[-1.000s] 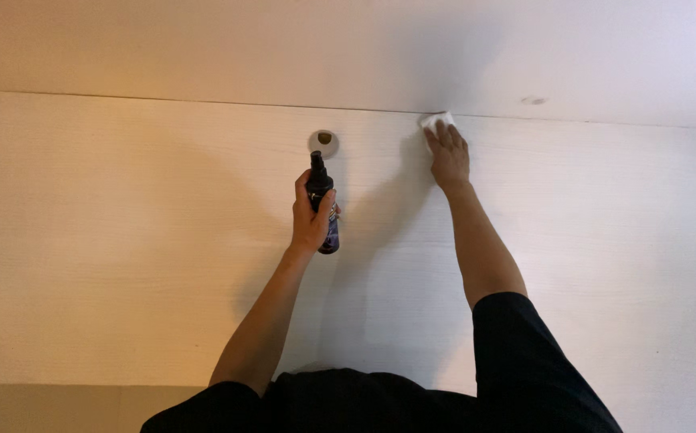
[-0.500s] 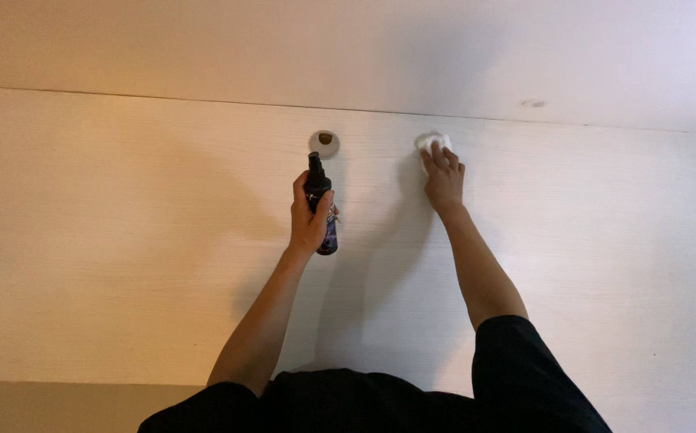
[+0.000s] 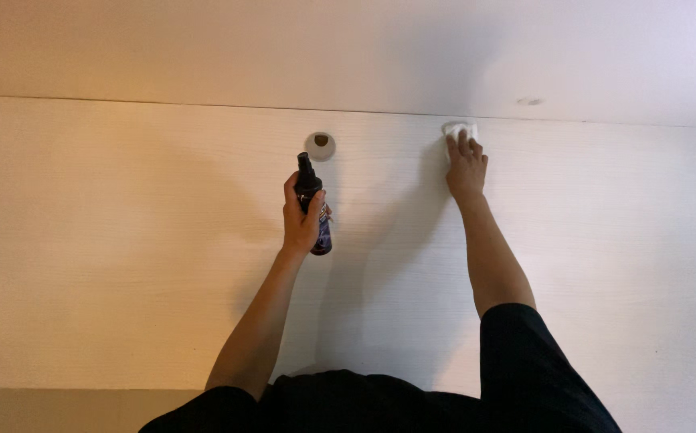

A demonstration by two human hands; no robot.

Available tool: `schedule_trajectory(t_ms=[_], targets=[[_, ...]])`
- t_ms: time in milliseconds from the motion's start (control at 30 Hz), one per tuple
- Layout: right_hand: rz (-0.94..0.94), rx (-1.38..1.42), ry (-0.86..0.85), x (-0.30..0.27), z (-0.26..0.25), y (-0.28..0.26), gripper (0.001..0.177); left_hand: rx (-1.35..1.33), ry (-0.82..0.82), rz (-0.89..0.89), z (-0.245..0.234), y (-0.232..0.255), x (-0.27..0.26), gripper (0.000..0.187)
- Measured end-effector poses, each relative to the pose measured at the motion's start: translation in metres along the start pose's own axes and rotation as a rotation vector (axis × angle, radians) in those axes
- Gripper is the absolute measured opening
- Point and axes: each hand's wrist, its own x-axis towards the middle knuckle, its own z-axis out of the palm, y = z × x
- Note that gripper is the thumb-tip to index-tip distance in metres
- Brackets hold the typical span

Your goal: The person cleans a white desk by applying a spray from a bottle and wiping the surface with a cloth.

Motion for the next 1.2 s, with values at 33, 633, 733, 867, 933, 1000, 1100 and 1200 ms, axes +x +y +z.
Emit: schedule_trajectory(t_ms=[33, 633, 733, 867, 933, 1000, 1100, 1200], targets=[[0.003, -0.001, -0.001, -0.008, 0.003, -0.005, 0.074, -0.001, -0.002, -0.002, 0.001, 0.0, 0.0, 0.056], [-0.04, -0.034, -0.044, 0.026, 0.0, 0.026, 0.073, 0.017, -0.016, -0.023, 0.01, -0.005, 0.003, 0.057], [0.065, -0.001, -0.037, 0.01, -0.001, 0.028, 0.074, 0.0, -0.007, -0.026, 0.009, -0.005, 0.002, 0.058], [0.068, 0.024, 0.064, -0.019, 0.004, 0.015, 0.067, 0.001, -0.033, 0.003, 0.013, -0.008, -0.002, 0.055], [0.062, 0.043, 0.056, -0.017, 0.004, 0.009, 0.067, 0.001, -0.029, 0.031, 0.015, -0.009, -0.001, 0.055], [-0.01, 0.059, 0.068, -0.021, 0.004, 0.009, 0.058, 0.022, -0.037, 0.01, 0.016, -0.01, -0.003, 0.054], [-0.114, 0.037, 0.056, -0.006, 0.003, 0.024, 0.061, -0.004, -0.044, -0.007, 0.016, -0.009, -0.003, 0.054], [-0.129, -0.016, 0.014, 0.014, 0.002, 0.04, 0.068, 0.016, -0.04, 0.001, 0.016, -0.009, -0.002, 0.054]])
